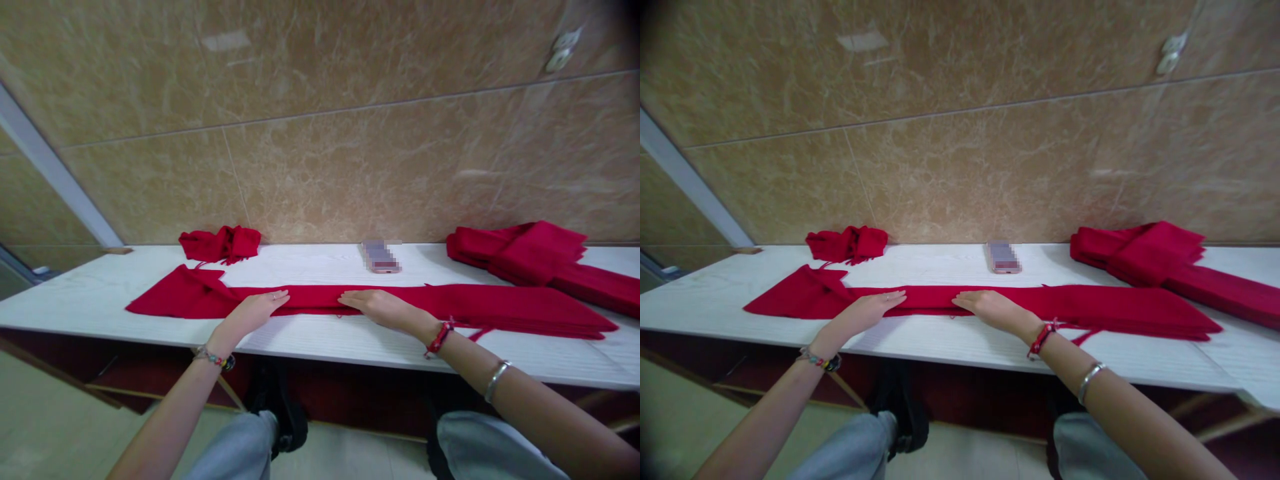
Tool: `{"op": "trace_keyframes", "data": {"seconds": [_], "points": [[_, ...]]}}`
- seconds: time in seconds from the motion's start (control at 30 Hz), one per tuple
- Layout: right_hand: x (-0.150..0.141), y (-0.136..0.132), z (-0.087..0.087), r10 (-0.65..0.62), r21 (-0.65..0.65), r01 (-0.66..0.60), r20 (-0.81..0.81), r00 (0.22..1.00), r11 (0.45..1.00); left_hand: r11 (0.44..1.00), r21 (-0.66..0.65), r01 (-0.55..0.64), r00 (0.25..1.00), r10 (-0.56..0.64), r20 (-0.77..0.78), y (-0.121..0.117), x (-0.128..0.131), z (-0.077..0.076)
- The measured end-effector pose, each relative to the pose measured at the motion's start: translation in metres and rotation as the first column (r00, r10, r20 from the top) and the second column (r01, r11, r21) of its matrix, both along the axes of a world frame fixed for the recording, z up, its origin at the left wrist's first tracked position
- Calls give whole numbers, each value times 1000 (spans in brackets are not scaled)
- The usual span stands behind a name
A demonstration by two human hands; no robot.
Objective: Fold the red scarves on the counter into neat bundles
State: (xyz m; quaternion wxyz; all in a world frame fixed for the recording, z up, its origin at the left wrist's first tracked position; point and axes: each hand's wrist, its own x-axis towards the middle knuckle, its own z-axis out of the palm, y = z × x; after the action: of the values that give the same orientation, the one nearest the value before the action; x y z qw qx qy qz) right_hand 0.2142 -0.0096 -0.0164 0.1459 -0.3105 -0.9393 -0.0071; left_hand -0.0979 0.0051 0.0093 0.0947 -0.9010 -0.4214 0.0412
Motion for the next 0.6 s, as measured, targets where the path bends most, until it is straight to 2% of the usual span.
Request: {"op": "trace_keyframes", "data": {"seconds": [0.07, 0.17, 0.3, 0.43, 0.5, 0.6], "points": [[5, 0, -1, 6, 19, -5, -27, 1000, 1000, 1000, 24, -5, 999, 5, 36, -2, -2, 2], [11, 2, -6, 16, 10, -15, -53, 998, 1000, 999, -30, -30, 999, 31, 41, -9, -6, -5], [14, 2, -11, 30, -78, -33, -29, 999, 996, 979, -112, -173, 985, 171, -22, -15, -10, -21], [13, 1, -10, -28, -165, 21, -45, 999, 986, 962, -157, -224, 975, 220, -43, -16, -8, -20], [13, 0, -9, -56, -192, 46, -45, 997, 980, 938, -158, -307, 952, 305, -35, -14, -8, -18], [16, 1, -10, -70, -204, 61, -35, 997, 977, 859, -154, -488, 869, 495, 13, -8, -15, -16]]}}
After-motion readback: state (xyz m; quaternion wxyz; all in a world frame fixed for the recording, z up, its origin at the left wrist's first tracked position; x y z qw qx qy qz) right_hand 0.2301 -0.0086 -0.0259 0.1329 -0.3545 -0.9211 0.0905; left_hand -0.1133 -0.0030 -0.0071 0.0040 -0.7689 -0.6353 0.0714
